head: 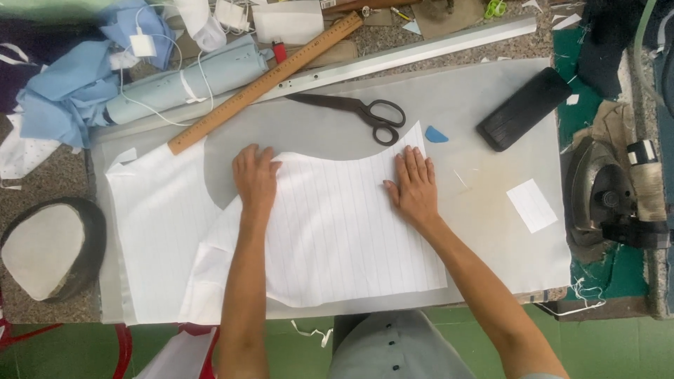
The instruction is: The person marks a white fabric piece using a ruler and chalk, then places a white shirt over it to align the pattern. They cut the fabric along the marked lines using scissors and iron the cut piece to smooth the edges.
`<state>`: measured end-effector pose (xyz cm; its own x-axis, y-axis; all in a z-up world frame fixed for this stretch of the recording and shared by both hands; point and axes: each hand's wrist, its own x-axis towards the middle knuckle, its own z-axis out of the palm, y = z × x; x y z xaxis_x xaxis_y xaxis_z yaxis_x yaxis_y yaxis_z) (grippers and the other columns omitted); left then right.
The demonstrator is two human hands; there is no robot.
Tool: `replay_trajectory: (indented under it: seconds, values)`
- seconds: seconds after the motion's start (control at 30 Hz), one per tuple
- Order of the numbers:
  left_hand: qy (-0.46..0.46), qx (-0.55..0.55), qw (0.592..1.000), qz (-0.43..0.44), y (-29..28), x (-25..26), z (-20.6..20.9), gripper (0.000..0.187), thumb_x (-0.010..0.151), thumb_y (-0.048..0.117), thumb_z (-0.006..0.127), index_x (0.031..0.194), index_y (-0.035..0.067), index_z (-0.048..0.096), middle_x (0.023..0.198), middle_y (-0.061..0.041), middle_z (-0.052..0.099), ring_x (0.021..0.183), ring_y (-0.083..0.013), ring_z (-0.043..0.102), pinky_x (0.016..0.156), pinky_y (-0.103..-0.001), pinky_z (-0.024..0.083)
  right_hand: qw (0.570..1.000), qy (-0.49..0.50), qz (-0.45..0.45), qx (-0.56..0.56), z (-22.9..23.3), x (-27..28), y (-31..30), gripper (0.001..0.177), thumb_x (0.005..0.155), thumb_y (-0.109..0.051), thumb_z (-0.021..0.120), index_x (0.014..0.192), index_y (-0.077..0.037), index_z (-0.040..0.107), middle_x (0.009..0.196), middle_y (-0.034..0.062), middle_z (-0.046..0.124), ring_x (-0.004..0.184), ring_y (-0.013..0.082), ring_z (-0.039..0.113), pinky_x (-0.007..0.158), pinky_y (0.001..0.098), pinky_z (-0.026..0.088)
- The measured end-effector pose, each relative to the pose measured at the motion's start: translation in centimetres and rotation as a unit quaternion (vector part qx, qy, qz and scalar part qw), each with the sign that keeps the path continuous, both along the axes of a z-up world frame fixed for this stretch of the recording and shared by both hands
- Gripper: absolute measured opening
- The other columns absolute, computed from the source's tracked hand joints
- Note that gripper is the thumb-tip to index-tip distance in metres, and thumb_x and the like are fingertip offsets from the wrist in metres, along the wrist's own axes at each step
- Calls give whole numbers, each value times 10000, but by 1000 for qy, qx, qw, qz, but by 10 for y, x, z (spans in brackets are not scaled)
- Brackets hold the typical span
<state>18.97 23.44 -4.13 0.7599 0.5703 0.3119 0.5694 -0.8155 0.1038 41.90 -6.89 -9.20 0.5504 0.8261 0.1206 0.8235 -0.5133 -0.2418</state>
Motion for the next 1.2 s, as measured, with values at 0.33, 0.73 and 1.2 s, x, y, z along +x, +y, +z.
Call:
replay_trajectory:
  seconds: [0.33,0.73,1.2]
  values:
    - [149,-237,957,-75,-223,-66,33,726,1033,494,507,1575,42,340,1640,-278,241,1528,-435,182,1221,-622,87,999,24,42,15,25,-130,-102,706,1018,-575,401,1576,-144,360,1702,157,197,1584,344,97,1258,533,56]
    - [157,-140,977,-29,-249,-93,6,763,999,589,444,1614,165,293,1682,-185,213,1551,-372,179,1242,-591,91,997,-7,66,43,27,-120,-136,587,1004,-567,475,1495,-247,512,1602,76,431,1511,252,341,1238,468,224]
    - [-70,-165,967,-182,-456,168,-26,447,981,397,624,1377,191,644,1353,-160,587,1301,-353,546,1096,-512,411,929,-313,-186,68,111,137,-346,800,765,-480,812,1353,28,621,1458,290,562,1376,464,501,1190,589,305]
